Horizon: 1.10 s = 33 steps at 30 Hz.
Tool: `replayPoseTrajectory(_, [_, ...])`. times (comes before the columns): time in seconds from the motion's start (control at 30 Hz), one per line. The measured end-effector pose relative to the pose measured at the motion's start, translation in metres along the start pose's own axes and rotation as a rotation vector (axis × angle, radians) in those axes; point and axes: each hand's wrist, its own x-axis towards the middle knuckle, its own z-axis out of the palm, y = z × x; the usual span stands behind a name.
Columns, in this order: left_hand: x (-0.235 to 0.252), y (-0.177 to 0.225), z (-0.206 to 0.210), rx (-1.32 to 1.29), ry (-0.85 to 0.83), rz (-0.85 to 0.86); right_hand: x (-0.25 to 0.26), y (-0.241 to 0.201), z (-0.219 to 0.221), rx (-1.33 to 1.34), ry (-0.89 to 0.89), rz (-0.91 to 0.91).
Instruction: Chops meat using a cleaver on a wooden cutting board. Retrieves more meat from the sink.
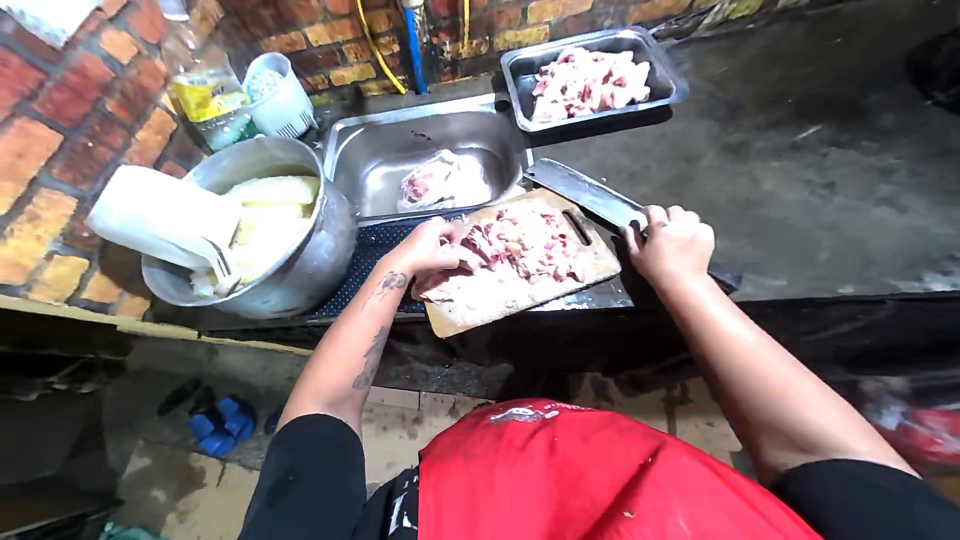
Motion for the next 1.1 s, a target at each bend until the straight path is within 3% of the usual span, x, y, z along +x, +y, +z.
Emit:
replayPoseTrajectory(0.1, [-0.009,0.005,-0.009,-0.374,0.076,-0.149,-0.024,-0.004,0.006,0.107,0.096,-0.003])
replayPoseTrajectory(0.27, [-0.013,0.019,-0.015,-0.915,0.15,-0.305,-0.044,-0.008,0.023,0.19,0.096,0.128])
replayPoseTrajectory(0.57, [-0.008,0.02,-0.006,-1.077,0.043,-0.17,-0.043,-0.002,0.026,0.24,0.12,0.176])
replayPoseTrajectory(0.67, [0.002,0.03,-0.006,-0.901,0.08,-0.226,-0.044,0.0,0.028,0.248,0.134,0.169])
replayPoseTrajectory(0.87, [0.045,0.058,0.026,0.102,-0.058,-0.41,-0.045,0.001,0.028,0.252,0.149,0.169])
replayPoseTrajectory(1.1, [0.049,0.062,0.031,0.257,-0.041,-0.417,-0.045,0.004,0.035,0.259,0.192,0.152])
